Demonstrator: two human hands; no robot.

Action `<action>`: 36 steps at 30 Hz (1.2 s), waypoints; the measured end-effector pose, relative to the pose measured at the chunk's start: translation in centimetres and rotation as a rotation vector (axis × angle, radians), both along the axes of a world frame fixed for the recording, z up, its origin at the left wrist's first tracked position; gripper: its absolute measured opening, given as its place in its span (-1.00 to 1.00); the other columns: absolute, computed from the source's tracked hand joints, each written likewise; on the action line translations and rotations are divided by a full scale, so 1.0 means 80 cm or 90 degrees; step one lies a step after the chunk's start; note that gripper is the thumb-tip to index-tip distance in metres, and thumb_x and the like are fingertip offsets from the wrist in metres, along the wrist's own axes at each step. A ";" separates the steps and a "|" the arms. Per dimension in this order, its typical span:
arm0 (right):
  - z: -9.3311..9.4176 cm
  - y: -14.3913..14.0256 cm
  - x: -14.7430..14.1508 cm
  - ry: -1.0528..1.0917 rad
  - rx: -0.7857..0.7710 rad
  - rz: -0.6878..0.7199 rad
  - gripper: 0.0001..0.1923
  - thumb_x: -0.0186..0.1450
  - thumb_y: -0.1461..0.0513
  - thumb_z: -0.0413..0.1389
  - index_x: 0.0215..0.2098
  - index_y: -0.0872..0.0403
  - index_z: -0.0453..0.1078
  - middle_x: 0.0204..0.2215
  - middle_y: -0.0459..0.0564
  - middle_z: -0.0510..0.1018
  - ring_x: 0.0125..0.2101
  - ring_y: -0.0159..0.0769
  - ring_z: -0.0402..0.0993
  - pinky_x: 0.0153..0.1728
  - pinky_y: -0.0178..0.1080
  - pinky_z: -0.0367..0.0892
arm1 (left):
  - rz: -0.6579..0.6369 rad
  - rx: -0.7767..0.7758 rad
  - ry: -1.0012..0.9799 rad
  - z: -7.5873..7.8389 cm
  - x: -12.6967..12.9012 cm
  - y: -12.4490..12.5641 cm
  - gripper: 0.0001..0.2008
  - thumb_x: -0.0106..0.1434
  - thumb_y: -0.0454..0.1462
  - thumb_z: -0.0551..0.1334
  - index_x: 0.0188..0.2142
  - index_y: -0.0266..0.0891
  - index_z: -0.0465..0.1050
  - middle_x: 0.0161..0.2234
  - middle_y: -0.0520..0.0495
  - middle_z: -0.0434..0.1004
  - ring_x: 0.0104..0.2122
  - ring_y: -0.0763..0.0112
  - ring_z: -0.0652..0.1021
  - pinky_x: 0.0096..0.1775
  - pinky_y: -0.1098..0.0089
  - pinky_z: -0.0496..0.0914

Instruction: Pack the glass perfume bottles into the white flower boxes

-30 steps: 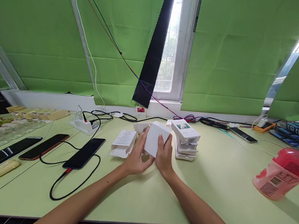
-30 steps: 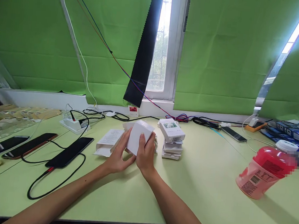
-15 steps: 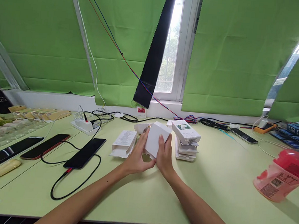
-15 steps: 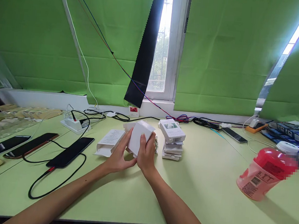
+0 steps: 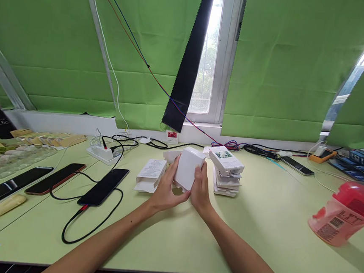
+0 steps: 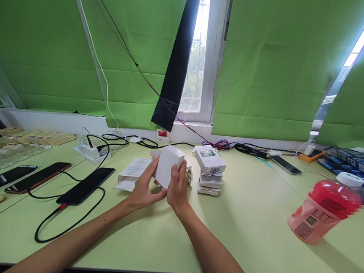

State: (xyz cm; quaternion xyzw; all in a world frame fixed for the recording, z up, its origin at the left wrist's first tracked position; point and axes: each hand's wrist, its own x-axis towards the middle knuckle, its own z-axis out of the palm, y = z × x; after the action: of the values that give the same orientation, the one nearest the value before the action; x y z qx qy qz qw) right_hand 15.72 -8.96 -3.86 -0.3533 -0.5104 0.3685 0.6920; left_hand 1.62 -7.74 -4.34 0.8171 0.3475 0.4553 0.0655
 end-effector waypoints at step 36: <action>-0.008 0.009 -0.002 -0.048 0.011 0.022 -0.22 0.44 -0.31 -0.22 0.02 0.05 0.54 -0.17 0.12 0.66 -0.13 -0.06 0.56 -0.05 -0.03 0.43 | -0.044 -0.110 -0.058 -0.009 -0.010 0.014 0.00 0.25 0.08 0.35 0.51 -0.13 -0.08 0.41 -0.35 0.22 0.23 -0.07 0.46 0.14 0.03 0.48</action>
State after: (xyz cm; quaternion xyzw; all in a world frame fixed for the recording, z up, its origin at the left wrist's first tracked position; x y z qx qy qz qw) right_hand 15.58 -8.23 -4.46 -0.3520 -0.5451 0.3626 0.6689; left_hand 0.79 -6.65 -5.05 0.7984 0.3535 0.4579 0.1671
